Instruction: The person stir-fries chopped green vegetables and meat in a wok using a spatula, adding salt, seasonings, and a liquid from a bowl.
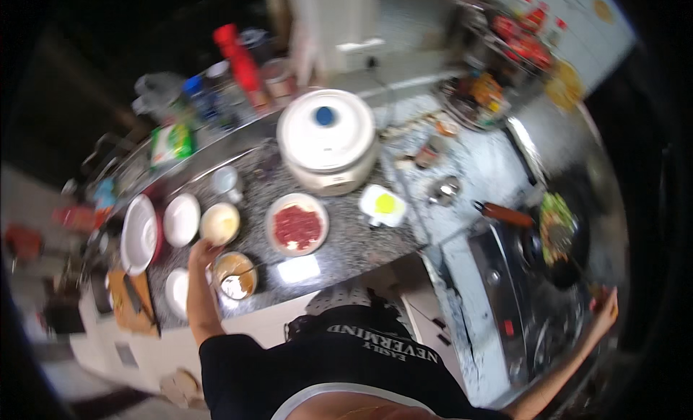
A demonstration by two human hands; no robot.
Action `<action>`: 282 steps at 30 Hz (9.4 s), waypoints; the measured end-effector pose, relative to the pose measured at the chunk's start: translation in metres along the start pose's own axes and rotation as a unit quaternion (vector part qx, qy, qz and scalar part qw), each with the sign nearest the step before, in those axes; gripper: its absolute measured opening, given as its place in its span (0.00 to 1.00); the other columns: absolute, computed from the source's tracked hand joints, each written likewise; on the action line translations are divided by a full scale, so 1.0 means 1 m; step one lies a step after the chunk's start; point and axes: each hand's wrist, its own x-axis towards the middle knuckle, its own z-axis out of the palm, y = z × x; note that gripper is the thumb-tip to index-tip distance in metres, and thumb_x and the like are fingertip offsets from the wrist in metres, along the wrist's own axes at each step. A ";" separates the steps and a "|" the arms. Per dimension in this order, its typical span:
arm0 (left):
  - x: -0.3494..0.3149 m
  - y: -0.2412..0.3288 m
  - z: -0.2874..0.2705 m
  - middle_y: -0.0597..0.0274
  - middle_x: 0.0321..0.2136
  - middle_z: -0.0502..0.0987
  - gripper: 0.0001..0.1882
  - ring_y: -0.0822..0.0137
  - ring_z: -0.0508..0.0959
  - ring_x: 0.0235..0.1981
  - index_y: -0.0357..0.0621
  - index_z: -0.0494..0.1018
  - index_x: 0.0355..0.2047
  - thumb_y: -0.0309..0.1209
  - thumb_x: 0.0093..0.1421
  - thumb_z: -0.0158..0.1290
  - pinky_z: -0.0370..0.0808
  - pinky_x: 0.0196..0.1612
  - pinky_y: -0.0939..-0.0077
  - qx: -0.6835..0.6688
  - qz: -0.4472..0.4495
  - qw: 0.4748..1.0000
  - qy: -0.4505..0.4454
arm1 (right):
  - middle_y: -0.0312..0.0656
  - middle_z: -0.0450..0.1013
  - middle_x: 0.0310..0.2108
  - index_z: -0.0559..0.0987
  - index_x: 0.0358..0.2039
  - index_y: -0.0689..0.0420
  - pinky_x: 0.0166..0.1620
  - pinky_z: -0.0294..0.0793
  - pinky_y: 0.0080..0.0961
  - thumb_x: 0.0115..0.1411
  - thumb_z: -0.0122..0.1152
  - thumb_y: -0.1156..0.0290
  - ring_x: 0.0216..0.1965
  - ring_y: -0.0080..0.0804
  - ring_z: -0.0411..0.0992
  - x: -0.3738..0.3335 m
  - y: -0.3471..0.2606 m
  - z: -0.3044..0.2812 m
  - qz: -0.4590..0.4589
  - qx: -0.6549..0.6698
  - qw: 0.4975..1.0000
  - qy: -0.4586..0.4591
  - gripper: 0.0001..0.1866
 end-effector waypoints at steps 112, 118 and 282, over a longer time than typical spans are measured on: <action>-0.333 -0.308 0.629 0.50 0.20 0.74 0.11 0.52 0.75 0.24 0.40 0.67 0.30 0.27 0.44 0.52 0.71 0.29 0.63 0.720 0.464 0.247 -0.453 | 0.48 0.71 0.35 0.69 0.23 0.62 0.22 0.73 0.17 0.57 0.43 0.70 0.17 0.25 0.70 -0.003 -0.021 -0.010 0.080 0.097 0.986 -0.109 0.11; -0.330 -0.314 0.630 0.50 0.20 0.74 0.11 0.52 0.75 0.24 0.40 0.67 0.30 0.27 0.44 0.52 0.71 0.29 0.62 0.704 0.471 0.247 -0.471 | 0.46 0.70 0.38 0.70 0.23 0.63 0.24 0.70 0.14 0.57 0.45 0.70 0.20 0.20 0.69 0.038 -0.032 -0.023 0.022 -0.079 0.987 -0.138 0.11; -0.333 -0.312 0.629 0.48 0.21 0.74 0.13 0.52 0.75 0.26 0.39 0.68 0.31 0.28 0.43 0.54 0.71 0.31 0.63 0.717 0.464 0.256 -0.452 | 0.45 0.72 0.22 0.70 0.17 0.62 0.11 0.63 0.08 0.55 0.47 0.62 0.08 0.18 0.64 0.043 -0.106 -0.005 0.154 -0.066 0.977 -0.130 0.17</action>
